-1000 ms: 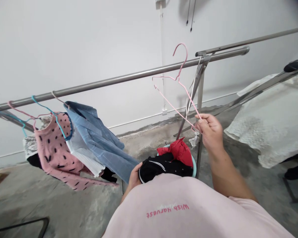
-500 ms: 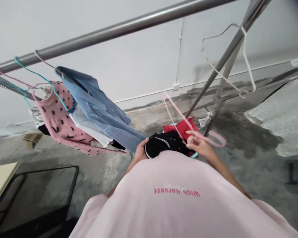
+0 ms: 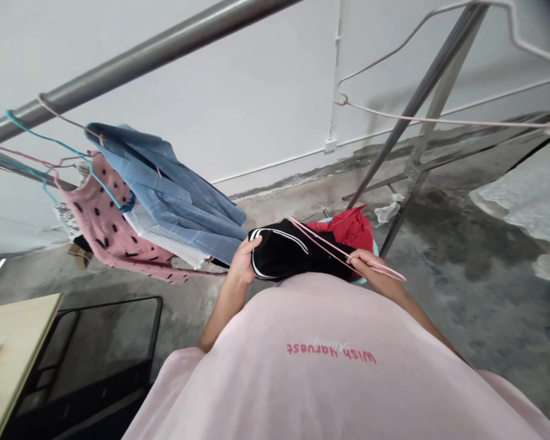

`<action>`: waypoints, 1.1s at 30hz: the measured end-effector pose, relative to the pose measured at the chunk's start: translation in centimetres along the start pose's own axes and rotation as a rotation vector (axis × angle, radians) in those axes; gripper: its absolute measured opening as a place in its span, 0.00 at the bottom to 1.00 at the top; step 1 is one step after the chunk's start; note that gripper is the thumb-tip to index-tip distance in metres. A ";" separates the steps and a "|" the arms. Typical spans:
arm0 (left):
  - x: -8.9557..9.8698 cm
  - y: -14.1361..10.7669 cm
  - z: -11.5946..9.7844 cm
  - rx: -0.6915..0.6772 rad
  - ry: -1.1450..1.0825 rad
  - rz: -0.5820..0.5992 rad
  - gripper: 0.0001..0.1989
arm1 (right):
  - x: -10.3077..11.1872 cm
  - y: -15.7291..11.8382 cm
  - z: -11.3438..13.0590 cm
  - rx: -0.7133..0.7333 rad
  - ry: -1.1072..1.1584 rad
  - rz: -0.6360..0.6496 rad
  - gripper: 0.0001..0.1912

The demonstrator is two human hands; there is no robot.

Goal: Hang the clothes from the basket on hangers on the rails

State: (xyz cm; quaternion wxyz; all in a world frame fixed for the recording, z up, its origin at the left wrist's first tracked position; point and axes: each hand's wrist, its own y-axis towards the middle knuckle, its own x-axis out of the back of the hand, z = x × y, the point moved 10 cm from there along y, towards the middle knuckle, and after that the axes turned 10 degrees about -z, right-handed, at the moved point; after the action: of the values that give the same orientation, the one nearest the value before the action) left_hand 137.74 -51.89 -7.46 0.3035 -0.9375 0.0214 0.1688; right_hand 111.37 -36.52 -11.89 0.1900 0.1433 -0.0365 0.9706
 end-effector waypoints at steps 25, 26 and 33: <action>-7.3 -6.2 2.7 -0.133 0.452 0.509 0.25 | 2.6 6.8 1.4 -0.227 0.714 -0.416 0.12; -7.1 -5.7 2.8 -0.178 0.473 0.497 0.25 | 3.7 6.8 3.6 -0.138 0.803 -0.447 0.13; -7.5 -5.5 4.6 -0.384 0.726 0.622 0.27 | 2.0 5.8 11.5 0.166 0.991 -0.479 0.21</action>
State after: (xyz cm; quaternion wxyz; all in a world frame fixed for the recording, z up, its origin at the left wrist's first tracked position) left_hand 130.07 -45.23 -5.44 0.0343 -0.9237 0.3720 -0.0844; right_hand 110.43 -42.57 -0.43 0.3880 -0.3113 0.1675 0.8512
